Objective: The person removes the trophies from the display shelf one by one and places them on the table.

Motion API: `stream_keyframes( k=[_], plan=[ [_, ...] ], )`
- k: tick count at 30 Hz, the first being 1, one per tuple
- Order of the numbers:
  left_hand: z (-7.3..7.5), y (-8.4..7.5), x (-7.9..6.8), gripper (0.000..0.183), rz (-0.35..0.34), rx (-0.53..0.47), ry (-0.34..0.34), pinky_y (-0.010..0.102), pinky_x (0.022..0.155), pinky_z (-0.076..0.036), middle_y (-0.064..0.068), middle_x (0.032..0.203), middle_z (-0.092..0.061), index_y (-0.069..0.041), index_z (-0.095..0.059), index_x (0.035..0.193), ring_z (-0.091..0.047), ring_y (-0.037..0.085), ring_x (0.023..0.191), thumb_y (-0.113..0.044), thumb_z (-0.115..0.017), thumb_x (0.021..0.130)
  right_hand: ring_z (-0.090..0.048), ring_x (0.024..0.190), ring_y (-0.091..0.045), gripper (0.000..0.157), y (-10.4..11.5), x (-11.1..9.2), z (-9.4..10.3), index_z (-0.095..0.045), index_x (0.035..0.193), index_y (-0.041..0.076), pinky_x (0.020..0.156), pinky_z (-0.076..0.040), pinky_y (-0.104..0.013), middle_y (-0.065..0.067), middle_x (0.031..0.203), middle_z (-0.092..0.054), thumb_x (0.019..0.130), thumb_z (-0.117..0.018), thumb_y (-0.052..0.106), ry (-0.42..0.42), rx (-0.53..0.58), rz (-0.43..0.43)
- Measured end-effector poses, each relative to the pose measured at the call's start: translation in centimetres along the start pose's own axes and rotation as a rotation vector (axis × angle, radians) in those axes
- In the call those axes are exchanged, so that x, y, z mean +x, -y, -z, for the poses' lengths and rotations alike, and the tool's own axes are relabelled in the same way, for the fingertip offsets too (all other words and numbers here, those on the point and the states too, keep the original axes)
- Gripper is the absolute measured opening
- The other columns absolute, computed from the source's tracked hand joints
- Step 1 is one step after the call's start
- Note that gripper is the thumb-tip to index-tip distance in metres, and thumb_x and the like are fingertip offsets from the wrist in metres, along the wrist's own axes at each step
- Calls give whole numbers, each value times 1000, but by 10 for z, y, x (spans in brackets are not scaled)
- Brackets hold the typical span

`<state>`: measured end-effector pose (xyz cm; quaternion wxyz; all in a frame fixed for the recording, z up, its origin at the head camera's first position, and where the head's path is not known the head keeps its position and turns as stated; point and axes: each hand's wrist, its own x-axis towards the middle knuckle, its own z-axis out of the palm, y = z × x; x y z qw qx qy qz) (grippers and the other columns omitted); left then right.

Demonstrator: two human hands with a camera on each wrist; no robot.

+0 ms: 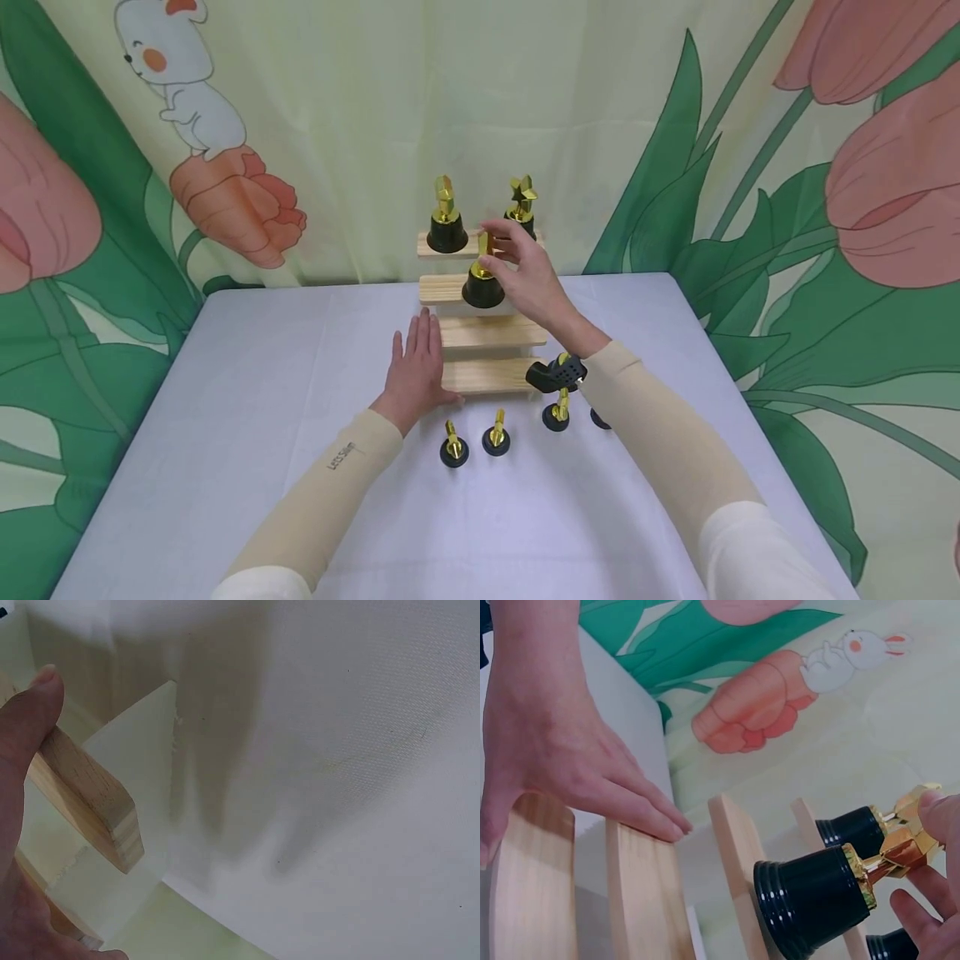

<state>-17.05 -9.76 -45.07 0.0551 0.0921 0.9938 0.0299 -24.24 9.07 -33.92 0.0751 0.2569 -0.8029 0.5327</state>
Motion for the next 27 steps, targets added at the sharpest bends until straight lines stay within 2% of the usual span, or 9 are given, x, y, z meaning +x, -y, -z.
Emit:
stream_keyframes(
  k=[8,11,16,21,27],
  plan=[
    [-2,1,1,142,2,-5,-3,58,123,-11,23,165,10,4,5,156,-1,37,155,-64,-82,67,-54,131,-34,44,31,-15,11,-46,140,1,113,-42,-46,-19,141,-51,98,-58,1,-3,16,-31],
    [-3,0,1,142,7,7,-5,57,124,-11,22,166,9,4,5,156,-1,37,155,-65,-81,67,-54,131,-34,44,18,-14,12,-47,139,2,112,-42,-46,-18,139,-52,97,-58,0,-16,43,-21],
    [-2,-1,-1,142,3,4,-8,58,123,-12,23,166,7,4,4,156,-2,37,155,-64,-82,67,-55,131,-27,45,-5,-15,18,-48,141,8,111,-44,-39,-12,140,-54,97,-61,6,-36,35,-27],
    [-1,-1,-2,142,-5,1,-6,58,123,-11,23,165,9,5,5,156,-1,37,155,-64,-82,67,-57,129,-23,47,-11,-23,28,-47,141,8,110,-46,-35,-8,140,-55,97,-62,9,-57,8,-27],
    [0,0,-2,142,-8,10,-17,58,123,-11,24,165,9,5,5,156,-2,37,155,-64,-82,68,-56,130,-23,48,-14,-32,38,-47,142,9,111,-45,-37,-8,139,-56,97,-62,8,-72,-6,-35]
  ],
)
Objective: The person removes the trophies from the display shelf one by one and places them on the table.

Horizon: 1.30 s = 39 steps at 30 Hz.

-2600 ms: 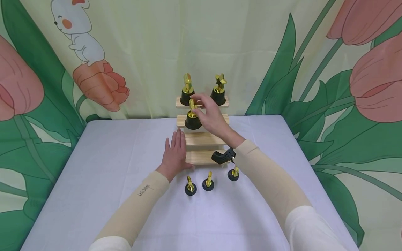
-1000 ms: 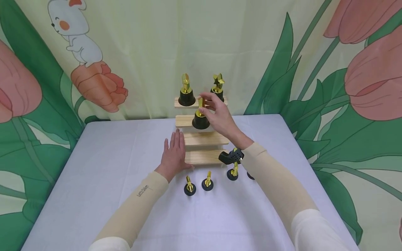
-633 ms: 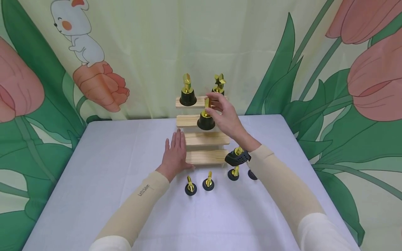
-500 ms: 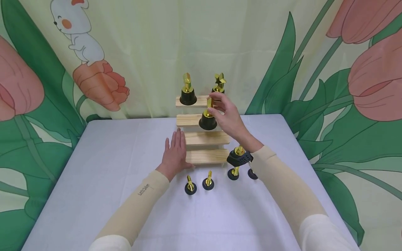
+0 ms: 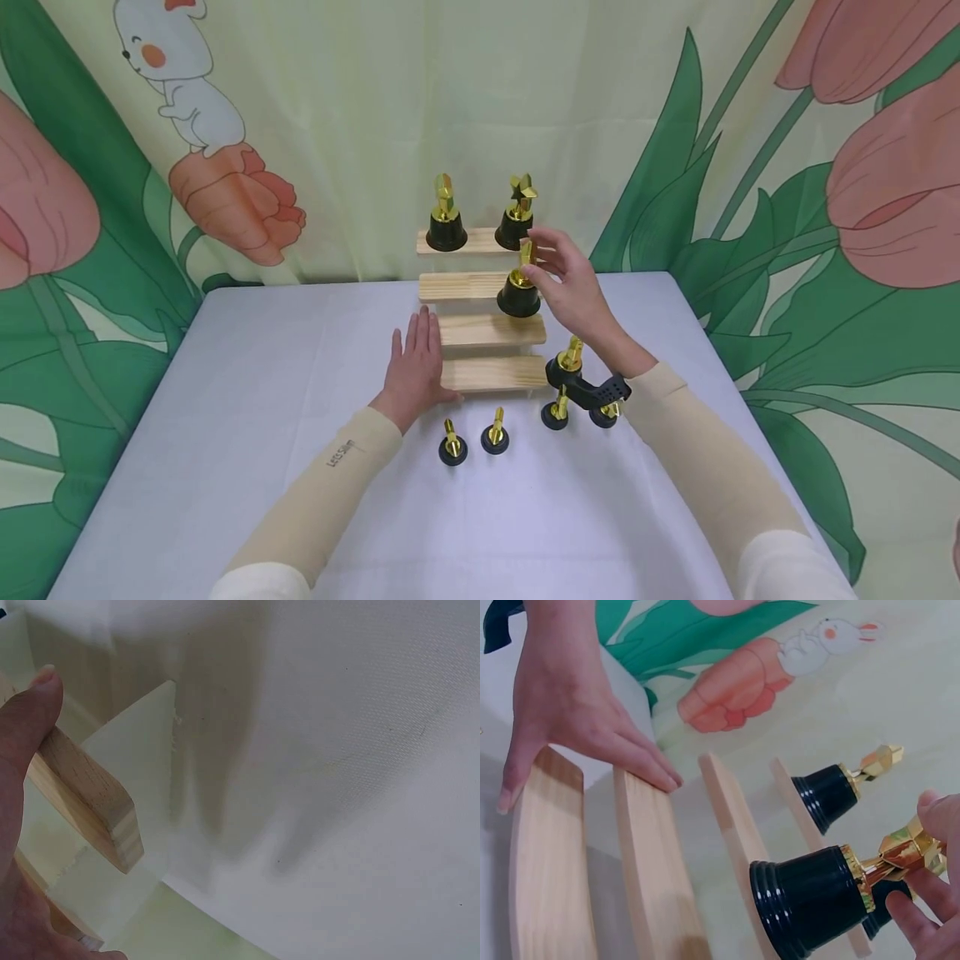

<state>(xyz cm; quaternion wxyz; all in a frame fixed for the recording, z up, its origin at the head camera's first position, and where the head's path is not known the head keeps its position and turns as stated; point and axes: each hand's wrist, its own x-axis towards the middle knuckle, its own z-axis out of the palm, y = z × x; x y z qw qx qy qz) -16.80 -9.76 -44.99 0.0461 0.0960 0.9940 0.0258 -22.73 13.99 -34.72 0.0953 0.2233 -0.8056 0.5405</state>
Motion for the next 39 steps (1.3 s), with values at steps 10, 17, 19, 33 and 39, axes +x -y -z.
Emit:
stream_keyframes(
  k=[10,17,19,33,39],
  plan=[
    [2,-1,-2,141,5,-7,13,58,124,-10,23,165,9,5,5,156,-1,37,155,-63,-82,68,-57,130,-25,48,0,-6,10,-46,142,8,111,-45,-39,-9,139,-55,97,-62,8,-12,-32,-8],
    [1,0,-2,141,-2,-14,-2,58,123,-11,24,165,9,6,4,156,-2,38,155,-62,-83,68,-56,130,-26,48,-4,-10,20,-46,142,9,111,-45,-39,-10,139,-55,97,-62,9,-35,-59,-22],
    [1,0,-2,141,-4,-12,-9,58,123,-11,24,165,8,6,4,156,-3,38,155,-62,-83,68,-57,130,-25,48,-5,-12,23,-47,142,10,111,-45,-39,-9,138,-55,97,-63,9,-44,-67,-26],
    [1,-1,-2,141,-4,1,-8,58,123,-13,24,165,6,6,4,156,-4,38,155,-62,-83,68,-57,129,-26,48,-17,-19,40,-46,142,9,109,-46,-39,-10,137,-56,97,-63,10,-95,-93,-70],
    [0,0,0,141,2,7,-4,58,123,-12,24,165,7,5,5,156,-3,37,155,-63,-82,68,-57,129,-26,49,-20,-23,50,-45,143,12,109,-46,-39,-10,138,-54,97,-62,11,-111,-98,-112]
  ],
)
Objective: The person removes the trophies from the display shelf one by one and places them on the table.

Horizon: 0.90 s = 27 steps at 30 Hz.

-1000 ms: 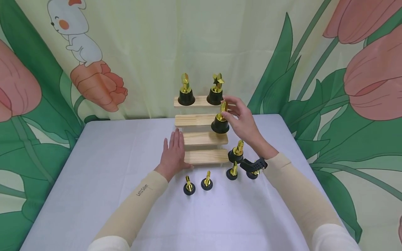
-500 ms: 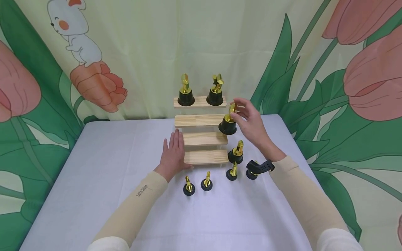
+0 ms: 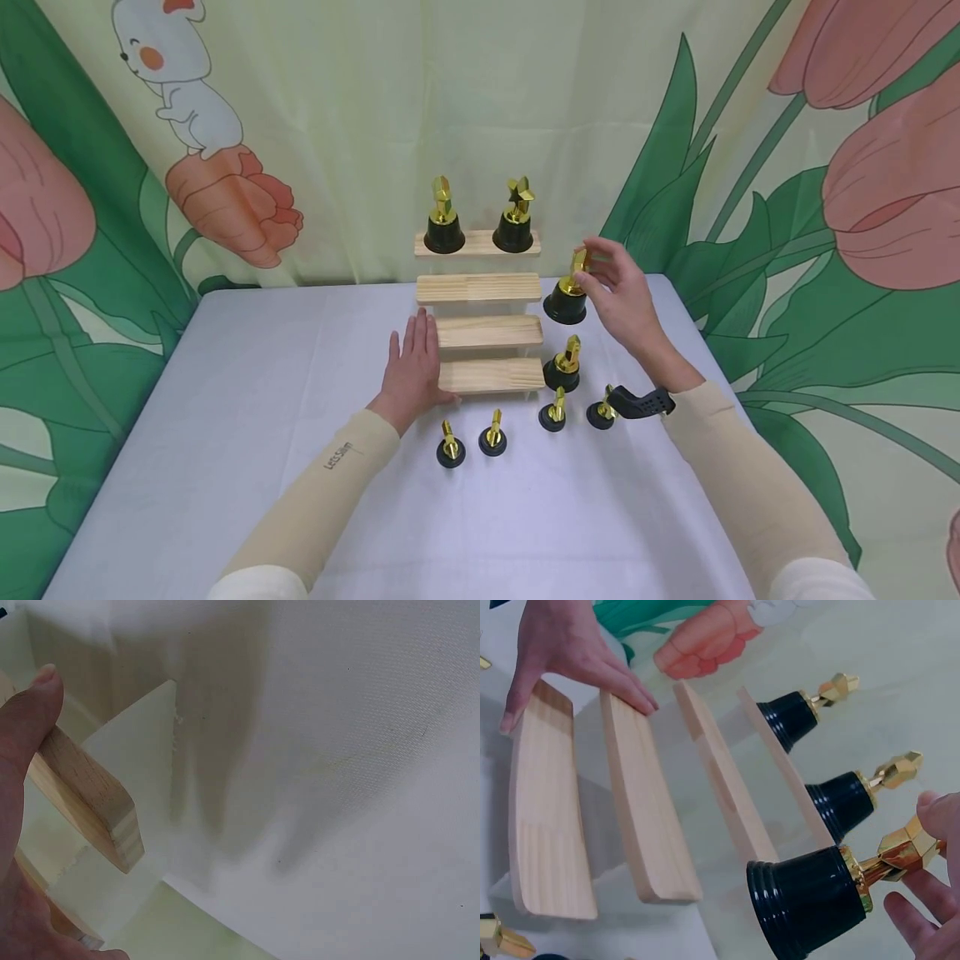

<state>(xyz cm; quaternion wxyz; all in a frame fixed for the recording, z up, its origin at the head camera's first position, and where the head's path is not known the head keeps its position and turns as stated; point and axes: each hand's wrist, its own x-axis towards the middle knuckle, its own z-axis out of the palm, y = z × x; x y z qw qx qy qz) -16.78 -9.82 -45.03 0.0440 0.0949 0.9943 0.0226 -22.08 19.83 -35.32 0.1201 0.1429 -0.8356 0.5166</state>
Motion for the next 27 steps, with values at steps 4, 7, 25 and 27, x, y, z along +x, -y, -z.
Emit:
stream_keyframes(
  k=[4,7,25,27],
  plan=[
    [-1,1,1,141,-5,3,-8,58,123,-12,24,165,7,6,5,156,-4,37,155,-63,-82,68,-56,130,-26,49,-3,-1,7,-44,144,13,110,-45,-40,-9,139,-54,98,-61,12,-15,-12,-30],
    [-1,0,1,141,-9,-1,-15,58,123,-13,24,165,6,6,4,156,-4,37,155,-63,-82,68,-56,131,-25,47,-5,-3,12,-44,144,14,110,-45,-38,-9,139,-54,99,-60,13,-24,-24,-46],
    [-3,0,2,142,-6,-34,-27,58,123,-11,24,165,6,6,4,156,-4,37,155,-61,-84,66,-52,135,-22,48,-32,-20,33,-41,146,13,111,-43,-34,-6,140,-50,101,-57,19,-66,-61,-140],
    [-3,1,2,143,-5,-44,-30,58,123,-11,24,165,7,6,5,156,-3,37,155,-60,-85,66,-52,135,-23,48,-35,-22,34,-41,146,12,111,-44,-34,-6,141,-49,101,-57,19,-62,-56,-150]
  ],
)
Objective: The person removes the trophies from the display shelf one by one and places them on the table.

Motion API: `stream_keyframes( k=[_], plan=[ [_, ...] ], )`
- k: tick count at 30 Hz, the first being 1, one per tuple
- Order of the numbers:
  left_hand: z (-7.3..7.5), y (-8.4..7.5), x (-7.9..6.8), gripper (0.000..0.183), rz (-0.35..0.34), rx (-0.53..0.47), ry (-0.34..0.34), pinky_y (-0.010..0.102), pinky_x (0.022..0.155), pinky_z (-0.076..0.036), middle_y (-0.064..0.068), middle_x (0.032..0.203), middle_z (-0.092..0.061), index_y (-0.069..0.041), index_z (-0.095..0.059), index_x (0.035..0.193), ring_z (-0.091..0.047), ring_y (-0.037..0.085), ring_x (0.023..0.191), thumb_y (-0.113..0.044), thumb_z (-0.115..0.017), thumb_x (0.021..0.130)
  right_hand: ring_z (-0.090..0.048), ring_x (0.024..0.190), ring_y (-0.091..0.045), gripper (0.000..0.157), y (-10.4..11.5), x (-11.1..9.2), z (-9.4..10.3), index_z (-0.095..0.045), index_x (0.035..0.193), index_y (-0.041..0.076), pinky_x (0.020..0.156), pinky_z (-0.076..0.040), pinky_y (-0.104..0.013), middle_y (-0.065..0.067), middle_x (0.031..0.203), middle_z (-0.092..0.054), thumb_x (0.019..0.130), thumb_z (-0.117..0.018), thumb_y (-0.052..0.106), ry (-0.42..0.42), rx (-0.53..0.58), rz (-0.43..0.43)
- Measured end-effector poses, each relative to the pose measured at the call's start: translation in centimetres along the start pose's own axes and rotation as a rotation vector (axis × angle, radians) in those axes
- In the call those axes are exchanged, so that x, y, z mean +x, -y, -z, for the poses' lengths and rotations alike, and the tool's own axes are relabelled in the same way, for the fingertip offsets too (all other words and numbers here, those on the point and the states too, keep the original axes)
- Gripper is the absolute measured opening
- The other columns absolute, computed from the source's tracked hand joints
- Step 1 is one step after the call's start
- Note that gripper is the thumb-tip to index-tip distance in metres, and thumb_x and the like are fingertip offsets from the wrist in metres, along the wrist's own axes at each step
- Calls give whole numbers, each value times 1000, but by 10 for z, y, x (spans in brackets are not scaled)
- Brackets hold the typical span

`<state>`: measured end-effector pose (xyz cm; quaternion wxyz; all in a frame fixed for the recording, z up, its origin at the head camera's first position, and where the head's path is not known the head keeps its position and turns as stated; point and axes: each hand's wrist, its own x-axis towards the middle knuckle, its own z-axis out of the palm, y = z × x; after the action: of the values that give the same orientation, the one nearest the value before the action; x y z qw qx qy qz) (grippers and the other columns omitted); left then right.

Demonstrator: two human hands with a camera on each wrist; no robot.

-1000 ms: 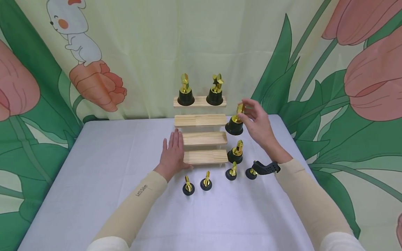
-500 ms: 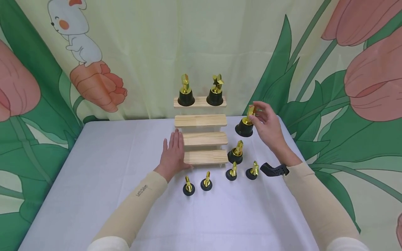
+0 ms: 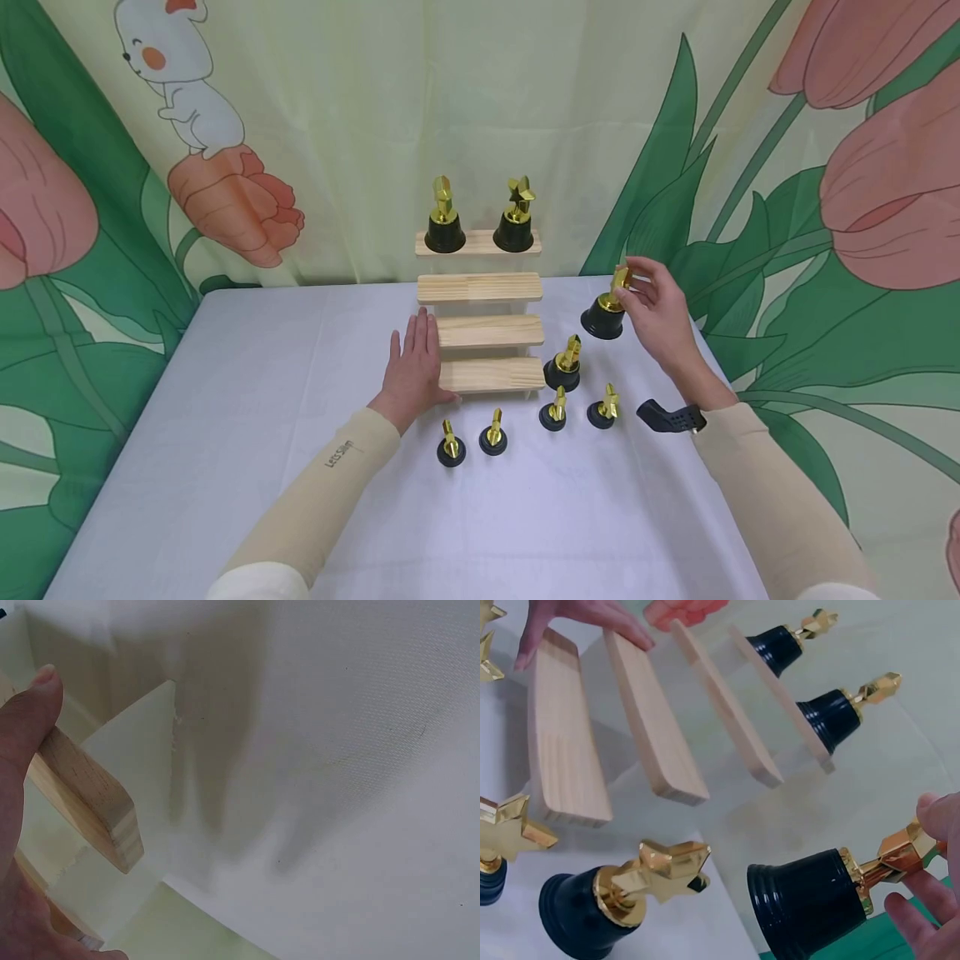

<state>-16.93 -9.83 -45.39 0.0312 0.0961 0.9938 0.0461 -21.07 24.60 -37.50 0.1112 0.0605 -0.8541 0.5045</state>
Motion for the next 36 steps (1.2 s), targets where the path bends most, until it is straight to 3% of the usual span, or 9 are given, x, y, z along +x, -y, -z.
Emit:
stream_keyframes(
  k=[22,36],
  plan=[
    [-1,1,-1,145,-8,17,-9,59,123,-14,25,165,5,6,5,156,-6,38,154,-62,-85,65,-50,137,-24,50,-35,-26,2,-40,147,15,111,-42,-35,-8,145,-48,100,-58,19,18,-28,-100],
    [-3,1,1,144,-6,12,-13,59,123,-13,24,165,6,5,4,156,-5,38,154,-62,-85,65,-50,136,-30,49,-50,-38,-4,-40,147,12,108,-45,-37,-11,144,-50,101,-56,15,41,-45,-99]
  ],
)
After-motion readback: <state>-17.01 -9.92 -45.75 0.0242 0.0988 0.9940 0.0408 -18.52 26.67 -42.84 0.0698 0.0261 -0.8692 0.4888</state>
